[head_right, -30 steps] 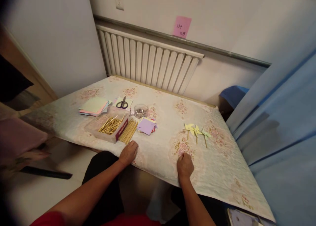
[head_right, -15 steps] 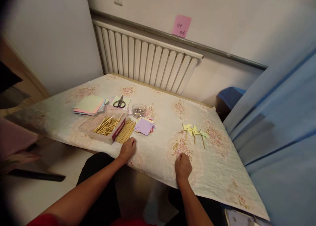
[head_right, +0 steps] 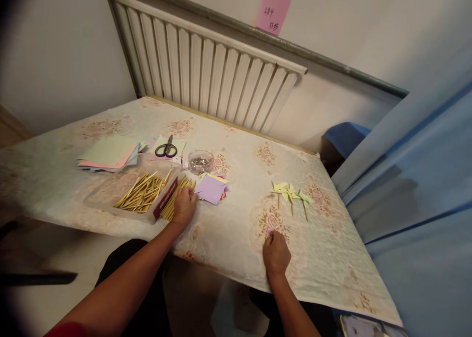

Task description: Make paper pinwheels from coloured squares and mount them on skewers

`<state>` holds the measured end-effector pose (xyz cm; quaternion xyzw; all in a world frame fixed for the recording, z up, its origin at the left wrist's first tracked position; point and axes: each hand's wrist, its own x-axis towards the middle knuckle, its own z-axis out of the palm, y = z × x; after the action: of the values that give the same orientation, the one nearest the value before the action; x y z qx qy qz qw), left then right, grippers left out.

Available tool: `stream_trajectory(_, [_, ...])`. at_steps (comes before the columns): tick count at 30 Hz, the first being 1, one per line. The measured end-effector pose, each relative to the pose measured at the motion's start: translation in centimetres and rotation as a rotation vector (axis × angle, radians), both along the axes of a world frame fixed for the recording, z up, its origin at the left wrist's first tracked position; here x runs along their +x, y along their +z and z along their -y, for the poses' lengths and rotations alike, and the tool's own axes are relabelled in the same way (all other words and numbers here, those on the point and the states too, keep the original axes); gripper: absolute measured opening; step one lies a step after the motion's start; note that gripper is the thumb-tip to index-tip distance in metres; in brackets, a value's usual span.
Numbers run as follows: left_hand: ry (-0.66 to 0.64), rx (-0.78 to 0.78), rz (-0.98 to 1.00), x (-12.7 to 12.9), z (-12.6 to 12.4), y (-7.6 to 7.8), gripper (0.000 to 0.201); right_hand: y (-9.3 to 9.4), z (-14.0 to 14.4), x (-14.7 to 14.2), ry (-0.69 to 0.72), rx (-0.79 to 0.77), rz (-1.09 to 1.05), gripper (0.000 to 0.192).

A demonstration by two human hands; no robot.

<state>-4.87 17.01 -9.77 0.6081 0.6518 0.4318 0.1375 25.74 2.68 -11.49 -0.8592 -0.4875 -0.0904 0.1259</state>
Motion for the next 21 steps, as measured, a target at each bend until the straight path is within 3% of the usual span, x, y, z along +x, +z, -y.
stream_trajectory(12, [-0.078, -0.154, -0.127, -0.4, -1.8, -0.8, 0.009, -0.6, -0.3, 0.2, -0.021, 0.001, -0.005, 0.023])
stream_trajectory(21, [-0.092, -0.199, -0.244, -0.7, -1.9, 0.4, 0.007, -0.4, -0.3, 0.0, -0.036, -0.008, 0.001, 0.023])
